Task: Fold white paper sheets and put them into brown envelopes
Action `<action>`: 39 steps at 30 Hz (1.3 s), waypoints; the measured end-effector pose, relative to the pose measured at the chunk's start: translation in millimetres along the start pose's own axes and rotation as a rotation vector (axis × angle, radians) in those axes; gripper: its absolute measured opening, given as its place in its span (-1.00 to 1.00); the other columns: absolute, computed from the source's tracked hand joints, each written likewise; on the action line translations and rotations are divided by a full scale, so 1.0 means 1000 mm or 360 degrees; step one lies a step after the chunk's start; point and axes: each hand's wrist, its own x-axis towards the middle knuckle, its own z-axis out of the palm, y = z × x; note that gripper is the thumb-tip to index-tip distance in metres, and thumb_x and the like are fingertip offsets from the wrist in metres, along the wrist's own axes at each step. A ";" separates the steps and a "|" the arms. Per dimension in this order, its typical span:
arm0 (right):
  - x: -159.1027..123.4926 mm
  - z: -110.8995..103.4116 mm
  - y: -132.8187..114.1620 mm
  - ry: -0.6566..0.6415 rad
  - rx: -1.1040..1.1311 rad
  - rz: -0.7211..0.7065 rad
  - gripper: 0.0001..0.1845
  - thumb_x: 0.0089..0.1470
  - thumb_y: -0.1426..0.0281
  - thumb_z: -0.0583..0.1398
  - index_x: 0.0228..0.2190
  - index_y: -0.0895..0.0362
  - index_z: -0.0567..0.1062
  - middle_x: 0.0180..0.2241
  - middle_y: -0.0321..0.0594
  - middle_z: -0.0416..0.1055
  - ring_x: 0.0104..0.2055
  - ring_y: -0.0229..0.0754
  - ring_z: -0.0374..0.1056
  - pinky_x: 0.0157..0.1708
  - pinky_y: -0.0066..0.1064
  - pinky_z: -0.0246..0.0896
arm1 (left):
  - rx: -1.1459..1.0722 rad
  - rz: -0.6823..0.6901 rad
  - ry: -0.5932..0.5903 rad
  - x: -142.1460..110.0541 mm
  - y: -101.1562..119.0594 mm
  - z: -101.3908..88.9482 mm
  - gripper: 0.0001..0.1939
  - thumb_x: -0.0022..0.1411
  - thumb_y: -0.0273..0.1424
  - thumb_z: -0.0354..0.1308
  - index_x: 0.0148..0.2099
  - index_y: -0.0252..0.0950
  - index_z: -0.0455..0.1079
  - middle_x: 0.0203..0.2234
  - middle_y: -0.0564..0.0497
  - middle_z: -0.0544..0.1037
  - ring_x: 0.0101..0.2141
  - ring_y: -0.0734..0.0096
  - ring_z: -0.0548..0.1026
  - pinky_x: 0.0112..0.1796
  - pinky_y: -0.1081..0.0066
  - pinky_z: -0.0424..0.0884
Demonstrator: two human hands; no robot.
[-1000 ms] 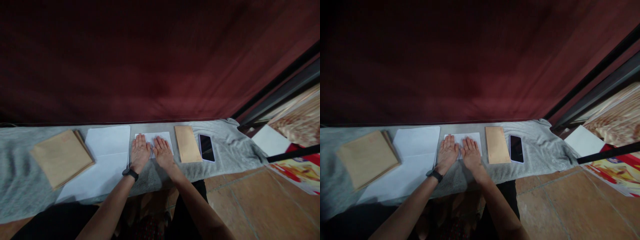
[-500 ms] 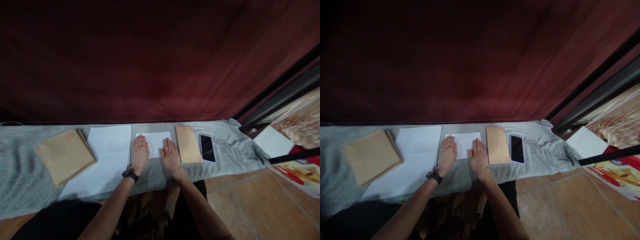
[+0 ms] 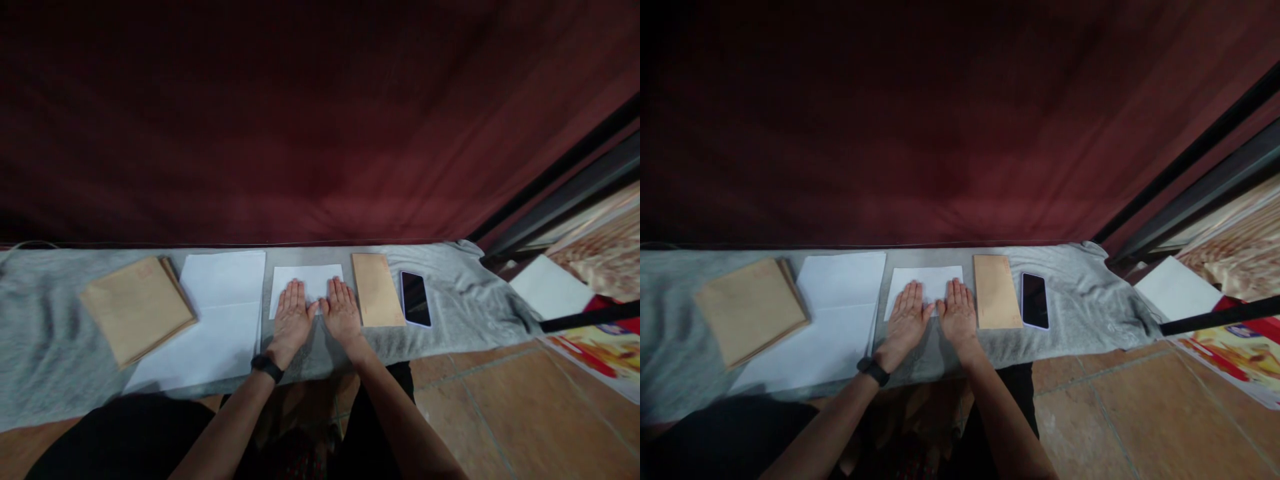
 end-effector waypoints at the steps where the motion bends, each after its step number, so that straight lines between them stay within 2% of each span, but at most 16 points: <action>1: 0.000 0.001 0.000 0.0015 0.0008 0.0005 -0.38 0.39 0.27 -0.01 0.35 0.32 0.12 0.37 0.12 0.05 0.41 0.06 -0.01 0.33 -0.02 -0.04 | 0.0008 -0.0016 0.0009 -0.003 -0.005 -0.001 -0.27 0.45 -0.13 -0.20 0.41 -0.63 0.01 0.37 -0.42 0.10 0.39 0.03 0.01 0.33 0.05 0.00; 8: 0.000 0.005 0.001 0.0053 0.0010 -0.0007 -0.37 0.40 0.23 -0.03 0.34 0.34 0.13 0.36 0.15 0.07 0.40 0.09 0.03 0.33 -0.01 -0.05 | 0.0094 -0.0133 0.0030 -0.023 -0.020 -0.009 -0.24 0.41 -0.11 -0.12 0.38 -0.67 0.05 0.35 -0.49 0.11 0.38 -0.07 0.05 0.30 -0.01 0.08; 13: 0.000 0.006 0.000 0.0076 0.0010 -0.0007 -0.37 0.40 0.23 -0.04 0.33 0.36 0.15 0.34 0.17 0.11 0.39 0.09 0.05 0.32 -0.01 -0.05 | 0.0196 0.0026 -0.0025 -0.030 -0.029 -0.018 -0.31 0.41 -0.16 -0.07 0.34 -0.65 0.14 0.32 -0.49 0.19 0.35 -0.09 0.12 0.29 -0.01 0.11; 18: 0.000 0.006 0.001 0.0083 0.0013 0.0003 -0.37 0.40 0.23 -0.03 0.33 0.34 0.14 0.34 0.16 0.12 0.39 0.08 0.06 0.32 -0.01 -0.05 | 0.0207 0.0309 -0.0275 -0.030 -0.047 -0.028 -0.51 0.38 -0.39 -0.08 0.28 -0.43 0.30 0.26 -0.34 0.34 0.30 0.05 0.26 0.22 0.04 0.28; 22: 0.000 0.005 0.001 0.0058 -0.0043 -0.0021 -0.37 0.40 0.23 -0.03 0.33 0.36 0.15 0.35 0.16 0.09 0.39 0.09 0.04 0.33 -0.03 -0.06 | 0.0199 0.0432 -0.0338 -0.031 -0.061 -0.035 -0.38 0.25 -0.66 -0.21 0.24 -0.25 0.38 0.26 -0.20 0.38 0.28 0.14 0.30 0.17 0.07 0.38; 26: -0.001 0.004 0.001 0.0040 -0.0070 -0.0028 -0.36 0.40 0.22 -0.02 0.33 0.37 0.14 0.35 0.16 0.07 0.40 0.08 0.04 0.34 -0.05 -0.07 | 0.0276 0.0468 -0.0359 -0.030 -0.065 -0.036 -0.30 0.18 -0.75 -0.25 0.25 -0.29 0.36 0.25 -0.25 0.38 0.26 0.13 0.33 0.13 0.06 0.43; 29: 0.000 0.003 0.001 0.0031 -0.0076 -0.0012 -0.37 0.40 0.23 -0.02 0.34 0.34 0.14 0.35 0.14 0.08 0.40 0.05 0.04 0.34 -0.04 -0.05 | 0.0280 0.0445 -0.0373 -0.026 -0.061 -0.039 -0.31 0.16 -0.78 -0.20 0.26 -0.31 0.35 0.23 -0.28 0.40 0.24 0.13 0.35 0.11 0.08 0.44; 33: 0.001 -0.003 0.001 -0.0027 -0.0074 0.0002 -0.38 0.39 0.26 -0.01 0.33 0.37 0.15 0.35 0.15 0.08 0.41 0.05 0.00 0.35 -0.03 -0.06 | 0.0306 0.0466 -0.0417 -0.020 -0.055 -0.056 -0.40 0.17 -0.77 -0.12 0.19 -0.37 0.40 0.18 -0.32 0.44 0.19 0.08 0.41 0.00 0.15 0.49; 35: 0.000 -0.008 -0.002 -0.0056 -0.0048 -0.0023 -0.38 0.39 0.27 -0.02 0.33 0.36 0.15 0.36 0.14 0.07 0.42 0.05 -0.03 0.35 0.00 -0.08 | 0.0293 0.0479 -0.0424 -0.018 -0.055 -0.068 -0.49 0.20 -0.75 -0.08 0.11 -0.37 0.44 0.08 -0.30 0.51 0.09 0.08 0.48 -0.08 0.19 0.51; 37: -0.003 -0.014 -0.011 -0.0093 -0.0001 -0.0116 -0.37 0.38 0.25 -0.03 0.35 0.31 0.12 0.38 0.07 0.02 0.44 0.02 -0.07 0.37 0.02 -0.11 | 0.0243 0.0478 -0.0405 -0.016 -0.055 -0.081 -0.57 0.22 -0.71 -0.03 0.04 -0.35 0.47 -0.01 -0.26 0.55 0.00 0.11 0.53 -0.12 0.22 0.51; 39: -0.005 -0.019 -0.026 -0.0151 0.0058 -0.0263 -0.34 0.36 0.22 0.01 0.36 0.27 0.10 0.40 0.01 -0.02 0.45 0.00 -0.10 0.39 0.01 -0.14 | 0.0197 0.0473 -0.0352 -0.016 -0.056 -0.090 -0.62 0.24 -0.68 0.00 0.02 -0.33 0.47 -0.02 -0.24 0.55 -0.02 0.12 0.53 -0.12 0.22 0.50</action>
